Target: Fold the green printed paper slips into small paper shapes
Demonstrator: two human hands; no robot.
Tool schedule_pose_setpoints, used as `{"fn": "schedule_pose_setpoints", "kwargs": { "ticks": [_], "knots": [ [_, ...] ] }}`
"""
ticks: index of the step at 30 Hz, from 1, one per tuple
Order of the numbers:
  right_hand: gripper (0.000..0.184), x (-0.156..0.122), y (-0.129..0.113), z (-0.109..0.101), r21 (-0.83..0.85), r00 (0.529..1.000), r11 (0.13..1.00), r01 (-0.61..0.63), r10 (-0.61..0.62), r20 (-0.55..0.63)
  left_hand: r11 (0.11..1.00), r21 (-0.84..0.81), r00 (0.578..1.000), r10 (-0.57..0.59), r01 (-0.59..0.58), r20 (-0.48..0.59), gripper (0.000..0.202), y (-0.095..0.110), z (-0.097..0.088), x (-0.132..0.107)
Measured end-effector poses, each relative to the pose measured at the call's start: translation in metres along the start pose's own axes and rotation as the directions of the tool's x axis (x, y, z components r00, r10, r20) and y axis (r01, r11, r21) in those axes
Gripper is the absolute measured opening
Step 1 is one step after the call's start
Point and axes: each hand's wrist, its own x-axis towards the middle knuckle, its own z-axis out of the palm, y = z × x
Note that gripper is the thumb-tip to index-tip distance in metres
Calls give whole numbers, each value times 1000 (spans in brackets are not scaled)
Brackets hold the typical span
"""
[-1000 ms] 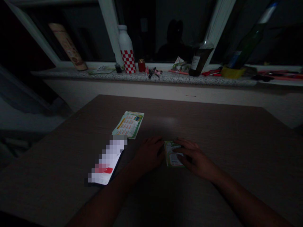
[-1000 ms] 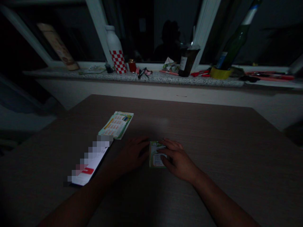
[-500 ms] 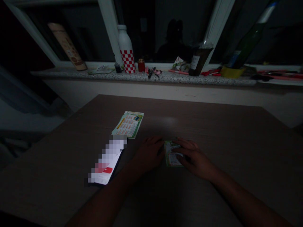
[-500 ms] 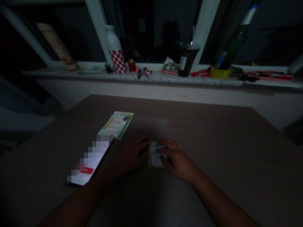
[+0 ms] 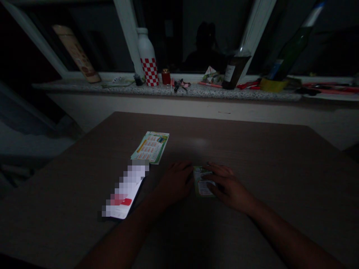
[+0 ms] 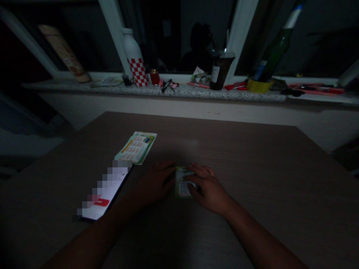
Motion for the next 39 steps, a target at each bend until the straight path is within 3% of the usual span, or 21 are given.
{"fn": "schedule_pose_setpoints", "kwargs": {
  "ticks": [39],
  "knots": [
    [29, 1, -3, -2, -21, 1000, 1000, -5, 6, 18, 1000, 5, 1000, -10, 10, 24, 34, 4, -5, 1]
  ]
}}
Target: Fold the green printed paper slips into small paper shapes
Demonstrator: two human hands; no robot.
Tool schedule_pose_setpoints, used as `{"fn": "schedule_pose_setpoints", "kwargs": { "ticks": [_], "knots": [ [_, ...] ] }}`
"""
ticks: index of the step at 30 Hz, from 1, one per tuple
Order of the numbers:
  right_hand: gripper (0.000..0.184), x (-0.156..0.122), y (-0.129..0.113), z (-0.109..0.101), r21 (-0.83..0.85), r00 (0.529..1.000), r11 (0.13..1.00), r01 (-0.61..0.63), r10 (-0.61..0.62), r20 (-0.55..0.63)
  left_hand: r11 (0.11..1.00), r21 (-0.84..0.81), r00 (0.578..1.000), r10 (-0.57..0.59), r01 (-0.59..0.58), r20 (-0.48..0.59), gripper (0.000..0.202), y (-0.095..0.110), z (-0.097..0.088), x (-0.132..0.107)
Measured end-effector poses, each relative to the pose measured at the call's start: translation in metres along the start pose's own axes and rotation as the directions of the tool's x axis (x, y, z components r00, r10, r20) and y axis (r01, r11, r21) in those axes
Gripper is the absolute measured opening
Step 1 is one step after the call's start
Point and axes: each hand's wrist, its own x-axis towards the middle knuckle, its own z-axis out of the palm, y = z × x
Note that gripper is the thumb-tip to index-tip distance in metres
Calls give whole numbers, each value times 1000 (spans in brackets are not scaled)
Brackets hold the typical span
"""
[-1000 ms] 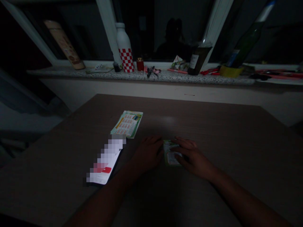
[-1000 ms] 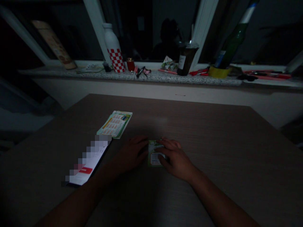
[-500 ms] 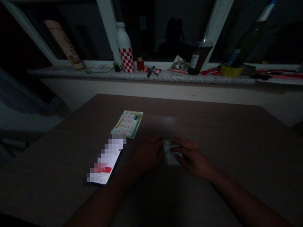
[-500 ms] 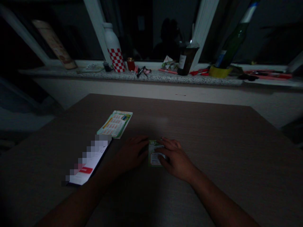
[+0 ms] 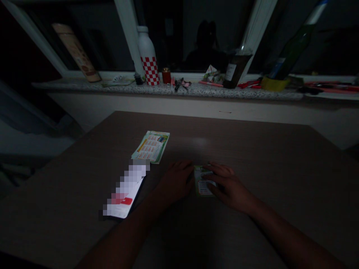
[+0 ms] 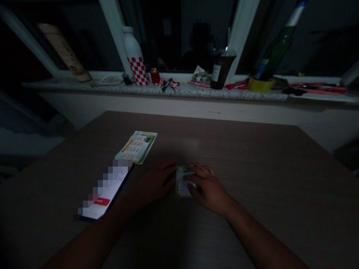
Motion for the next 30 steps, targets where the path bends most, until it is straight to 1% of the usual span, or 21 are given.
{"fn": "schedule_pose_setpoints", "kwargs": {
  "ticks": [6, 13, 20, 27, 30],
  "knots": [
    [30, 0, 0, 0, 3, 1000, 1000, -3, 3, 4, 1000, 3, 1000, 9, -9, -9, 33, -2, 3, 0],
    [29, 0, 1, 2, 5, 1000, 1000, 1, -1, -13, 1000, -1, 1000, 9, -9, -5, 35, -1, 2, 0],
    [31, 0, 2, 1, -2, 1000, 1000, -1, 1, -1, 1000, 0, 1000, 9, -9, -15, 34, -3, 4, 0],
    [30, 0, 2, 1, 11, 1000, 1000, 7, -6, -20, 999, -15, 1000, -29, 29, -1, 39, -4, 2, -1],
    [29, 0, 1, 1, 7, 1000, 1000, 4, -4, -21, 1000, -9, 999, -30, 30, -11, 39, -5, 3, -1]
  ]
}}
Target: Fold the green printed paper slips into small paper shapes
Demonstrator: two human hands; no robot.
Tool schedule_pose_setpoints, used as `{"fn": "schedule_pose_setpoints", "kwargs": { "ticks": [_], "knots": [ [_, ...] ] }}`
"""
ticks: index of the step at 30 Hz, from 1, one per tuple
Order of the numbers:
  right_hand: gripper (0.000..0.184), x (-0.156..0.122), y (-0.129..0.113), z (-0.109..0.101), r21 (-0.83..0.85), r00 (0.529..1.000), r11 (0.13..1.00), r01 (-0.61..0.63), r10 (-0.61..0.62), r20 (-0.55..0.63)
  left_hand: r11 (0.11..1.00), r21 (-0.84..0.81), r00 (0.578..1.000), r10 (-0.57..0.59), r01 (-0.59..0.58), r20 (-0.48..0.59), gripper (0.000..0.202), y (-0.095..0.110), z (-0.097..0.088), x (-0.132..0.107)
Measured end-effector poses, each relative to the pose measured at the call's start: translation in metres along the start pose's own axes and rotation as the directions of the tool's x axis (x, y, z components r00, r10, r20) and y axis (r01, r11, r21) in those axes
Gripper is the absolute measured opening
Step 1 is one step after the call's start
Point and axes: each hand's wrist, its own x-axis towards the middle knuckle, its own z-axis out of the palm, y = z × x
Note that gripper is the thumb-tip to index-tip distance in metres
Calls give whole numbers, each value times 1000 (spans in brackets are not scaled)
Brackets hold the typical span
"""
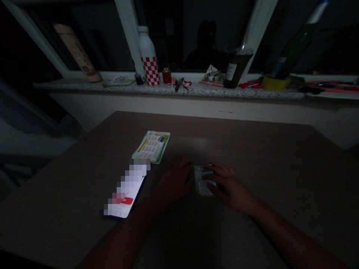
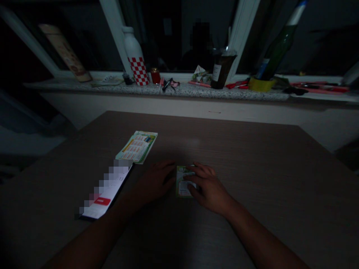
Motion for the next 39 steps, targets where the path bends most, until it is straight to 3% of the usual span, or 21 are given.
{"fn": "schedule_pose_setpoints", "kwargs": {
  "ticks": [39],
  "knots": [
    [30, 0, 0, 1, -8, 1000, 1000, -5, 5, 8, 1000, 16, 1000, 25, -25, 12, 34, 1, -2, 1]
  ]
}}
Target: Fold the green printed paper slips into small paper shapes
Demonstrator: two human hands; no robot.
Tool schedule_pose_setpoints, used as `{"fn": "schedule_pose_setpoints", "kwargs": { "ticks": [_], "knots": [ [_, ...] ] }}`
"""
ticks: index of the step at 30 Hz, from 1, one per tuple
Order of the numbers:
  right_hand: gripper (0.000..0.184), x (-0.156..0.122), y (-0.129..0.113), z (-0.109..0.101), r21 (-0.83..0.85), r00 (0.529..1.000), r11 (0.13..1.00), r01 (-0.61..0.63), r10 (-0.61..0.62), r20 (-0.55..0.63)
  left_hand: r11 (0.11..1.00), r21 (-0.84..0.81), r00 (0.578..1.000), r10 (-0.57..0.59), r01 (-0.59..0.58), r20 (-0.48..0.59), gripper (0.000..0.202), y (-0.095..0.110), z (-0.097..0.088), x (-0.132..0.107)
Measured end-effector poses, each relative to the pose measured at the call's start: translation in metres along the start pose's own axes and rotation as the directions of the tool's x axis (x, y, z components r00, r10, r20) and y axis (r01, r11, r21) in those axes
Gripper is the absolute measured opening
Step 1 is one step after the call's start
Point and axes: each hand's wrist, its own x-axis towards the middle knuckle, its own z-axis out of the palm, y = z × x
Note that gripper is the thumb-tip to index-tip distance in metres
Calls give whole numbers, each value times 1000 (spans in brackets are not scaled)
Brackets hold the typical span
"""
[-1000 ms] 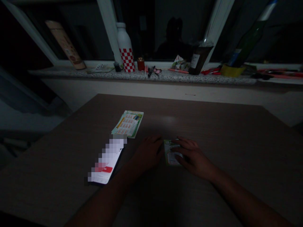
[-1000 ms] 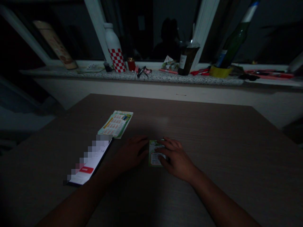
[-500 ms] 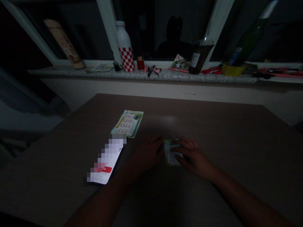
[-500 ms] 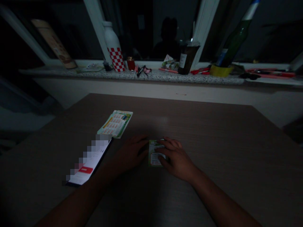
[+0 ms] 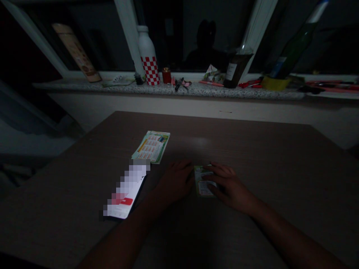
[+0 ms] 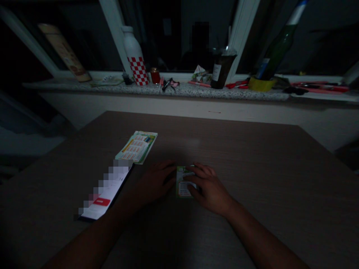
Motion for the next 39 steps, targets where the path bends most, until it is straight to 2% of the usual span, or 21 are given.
{"fn": "schedule_pose_setpoints", "kwargs": {
  "ticks": [31, 39],
  "knots": [
    [32, 1, -2, -2, -8, 1000, 1000, 10, -10, 9, 1000, 17, 1000, -2, 2, -2, 34, -1, 2, 2],
    [31, 1, -3, -3, -12, 1000, 1000, 0, 0, 16, 1000, 13, 1000, -12, 12, 20, 34, 3, -3, 1]
  ]
}}
